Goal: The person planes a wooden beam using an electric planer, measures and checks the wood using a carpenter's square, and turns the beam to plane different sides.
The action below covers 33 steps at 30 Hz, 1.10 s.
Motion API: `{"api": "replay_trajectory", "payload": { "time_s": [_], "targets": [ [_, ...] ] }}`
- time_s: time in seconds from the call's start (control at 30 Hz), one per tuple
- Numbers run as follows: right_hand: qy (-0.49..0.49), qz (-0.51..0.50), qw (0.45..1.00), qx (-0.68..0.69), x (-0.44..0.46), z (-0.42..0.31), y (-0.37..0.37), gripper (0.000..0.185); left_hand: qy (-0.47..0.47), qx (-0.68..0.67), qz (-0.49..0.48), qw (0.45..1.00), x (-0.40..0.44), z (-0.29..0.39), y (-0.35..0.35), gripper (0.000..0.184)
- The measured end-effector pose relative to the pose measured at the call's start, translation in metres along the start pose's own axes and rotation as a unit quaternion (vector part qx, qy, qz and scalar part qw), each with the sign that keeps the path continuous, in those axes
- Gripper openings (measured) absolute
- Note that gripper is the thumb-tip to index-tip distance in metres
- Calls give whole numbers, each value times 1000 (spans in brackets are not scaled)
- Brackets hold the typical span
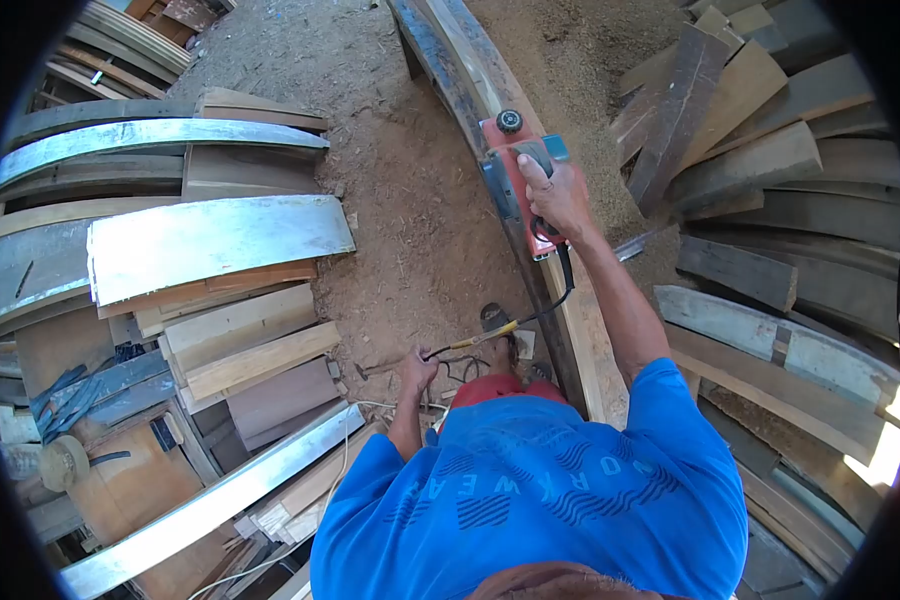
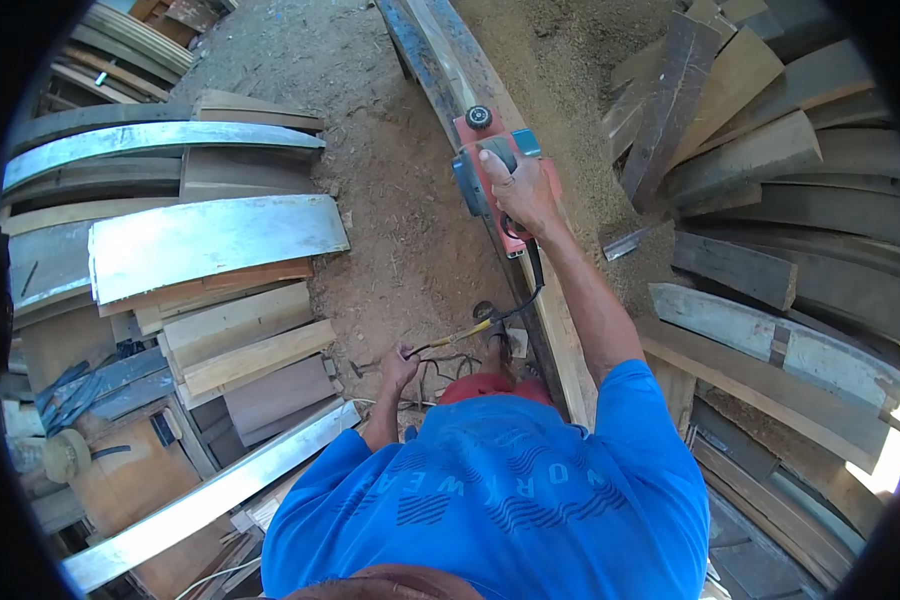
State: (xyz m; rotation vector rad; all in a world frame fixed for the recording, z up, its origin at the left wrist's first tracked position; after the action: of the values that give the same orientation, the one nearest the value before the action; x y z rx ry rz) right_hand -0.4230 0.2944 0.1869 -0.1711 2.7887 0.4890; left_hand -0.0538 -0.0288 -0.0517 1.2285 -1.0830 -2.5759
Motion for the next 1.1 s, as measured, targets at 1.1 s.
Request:
{"api": "replay_trajectory", "payload": {
  "time_s": [1.1],
  "targets": [
    [-15,18,1000,8,219,-106,-35,51,11,-50,16,999,157,75,95,45]
  ]
}}
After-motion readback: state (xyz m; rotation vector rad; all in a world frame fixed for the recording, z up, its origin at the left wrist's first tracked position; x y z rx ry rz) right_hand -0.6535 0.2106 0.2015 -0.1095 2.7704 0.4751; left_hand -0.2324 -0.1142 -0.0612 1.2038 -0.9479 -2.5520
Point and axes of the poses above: each hand's wrist, its own x-axis towards the middle knuckle, its own y-axis out of the back of the hand, z = x × y, the point moved 8 cm from there along x, towards the middle knuckle, and after that the axes turned 3 degrees about -x, right-handed, at the moved point
